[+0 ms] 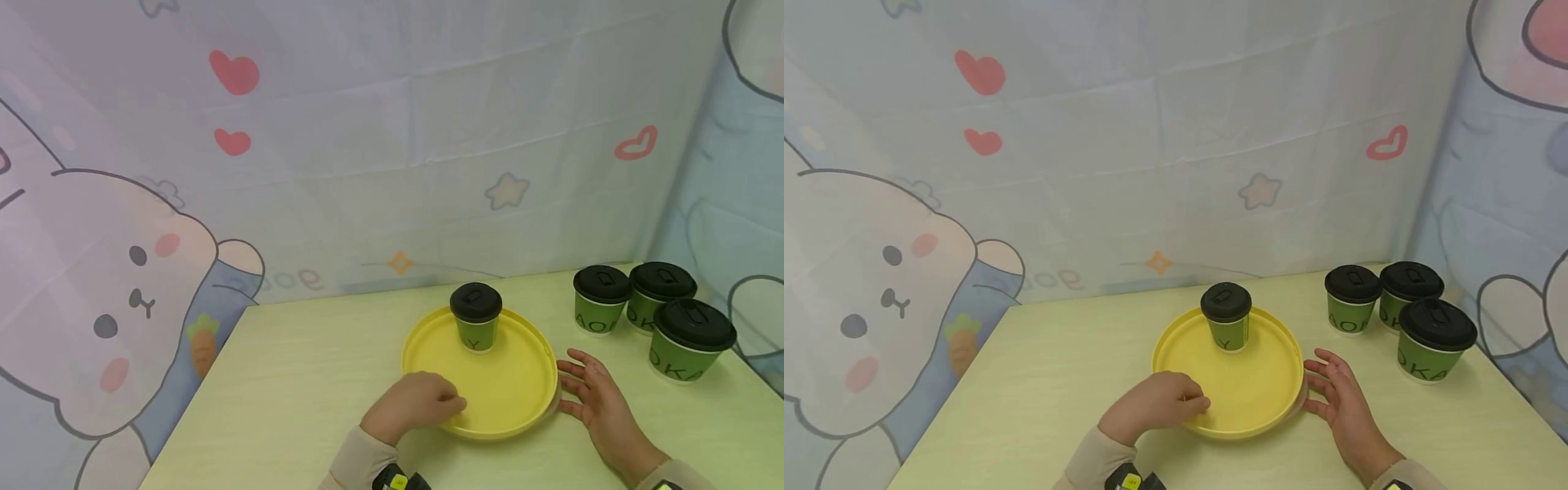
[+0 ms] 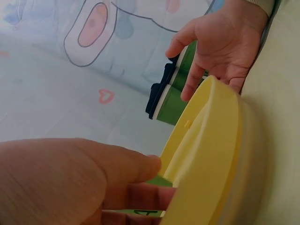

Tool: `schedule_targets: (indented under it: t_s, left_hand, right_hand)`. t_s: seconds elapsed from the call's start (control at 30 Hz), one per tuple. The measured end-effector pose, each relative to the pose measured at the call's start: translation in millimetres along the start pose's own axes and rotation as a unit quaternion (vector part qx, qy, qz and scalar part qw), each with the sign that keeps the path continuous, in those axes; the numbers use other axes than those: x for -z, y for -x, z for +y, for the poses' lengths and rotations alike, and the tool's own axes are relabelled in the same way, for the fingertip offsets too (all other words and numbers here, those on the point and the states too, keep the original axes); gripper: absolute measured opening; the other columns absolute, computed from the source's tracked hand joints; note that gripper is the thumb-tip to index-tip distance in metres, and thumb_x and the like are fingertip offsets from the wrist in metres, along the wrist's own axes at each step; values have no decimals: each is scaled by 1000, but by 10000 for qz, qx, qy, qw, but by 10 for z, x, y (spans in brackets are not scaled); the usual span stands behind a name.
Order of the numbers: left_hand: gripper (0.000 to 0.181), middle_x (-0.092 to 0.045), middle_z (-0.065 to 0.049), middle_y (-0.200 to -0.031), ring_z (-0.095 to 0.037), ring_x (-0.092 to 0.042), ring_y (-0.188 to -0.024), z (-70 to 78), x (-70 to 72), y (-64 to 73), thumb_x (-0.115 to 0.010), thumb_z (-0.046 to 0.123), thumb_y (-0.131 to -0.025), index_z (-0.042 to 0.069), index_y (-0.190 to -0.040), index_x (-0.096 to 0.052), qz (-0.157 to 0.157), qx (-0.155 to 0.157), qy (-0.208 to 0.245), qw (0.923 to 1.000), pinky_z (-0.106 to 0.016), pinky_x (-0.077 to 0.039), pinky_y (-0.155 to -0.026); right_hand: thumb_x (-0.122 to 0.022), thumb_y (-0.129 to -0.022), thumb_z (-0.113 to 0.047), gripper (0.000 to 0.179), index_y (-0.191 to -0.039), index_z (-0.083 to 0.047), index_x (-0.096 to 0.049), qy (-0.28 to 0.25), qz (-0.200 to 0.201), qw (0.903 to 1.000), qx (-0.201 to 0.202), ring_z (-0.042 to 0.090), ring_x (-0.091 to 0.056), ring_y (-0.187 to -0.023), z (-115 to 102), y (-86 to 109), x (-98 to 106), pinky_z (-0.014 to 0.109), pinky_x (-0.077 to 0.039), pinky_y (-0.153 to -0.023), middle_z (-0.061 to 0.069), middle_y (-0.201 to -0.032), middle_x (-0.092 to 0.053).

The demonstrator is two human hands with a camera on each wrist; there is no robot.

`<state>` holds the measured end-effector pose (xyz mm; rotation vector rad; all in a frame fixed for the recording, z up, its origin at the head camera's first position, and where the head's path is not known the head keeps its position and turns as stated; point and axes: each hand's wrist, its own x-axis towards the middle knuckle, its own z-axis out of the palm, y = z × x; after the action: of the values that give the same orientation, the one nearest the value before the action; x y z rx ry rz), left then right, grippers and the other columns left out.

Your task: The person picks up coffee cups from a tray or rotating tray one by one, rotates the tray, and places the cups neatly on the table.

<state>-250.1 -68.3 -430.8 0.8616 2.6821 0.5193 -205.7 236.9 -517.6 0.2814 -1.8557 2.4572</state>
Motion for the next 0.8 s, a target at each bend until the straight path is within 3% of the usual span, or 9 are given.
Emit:
schedule_targets:
  t_s: [0.17, 0.37, 0.8]
  left_hand:
    - [23, -65, 17, -85, 2, -54, -72, 76, -97, -70, -59, 34, -101, 21, -98, -78, 127, -568, 110, 9982, -18, -46, -68]
    - [31, -65, 16, -92, 5, -55, -78, 185, -202, -103, -57, 39, -102, 18, -120, -73, -3, -1195, 45, 9928, -14, -46, -72]
    - [36, -60, 14, -93, 4, -51, -80, 309, -321, -73, -59, 45, -100, 20, -122, -72, -162, -1530, -664, 9859, -11, -42, -74]
  right_hand:
    - [-20, -112, -34, 33, -139, -25, -36, -8, -19, 10000, 37, 8, -59, -114, 5, 2, 1, 32, -57, -84, -6, -131, -54]
    - [-20, -112, -33, 33, -140, -25, -36, -11, -62, 10000, 57, 8, -59, -115, 7, -2, 4, 32, -57, -84, -6, -132, -53]
    - [-20, -112, -32, 32, -140, -25, -35, 82, -71, 9999, 96, 8, -59, -114, 0, 4, -11, 31, -57, -84, -6, -132, -52]
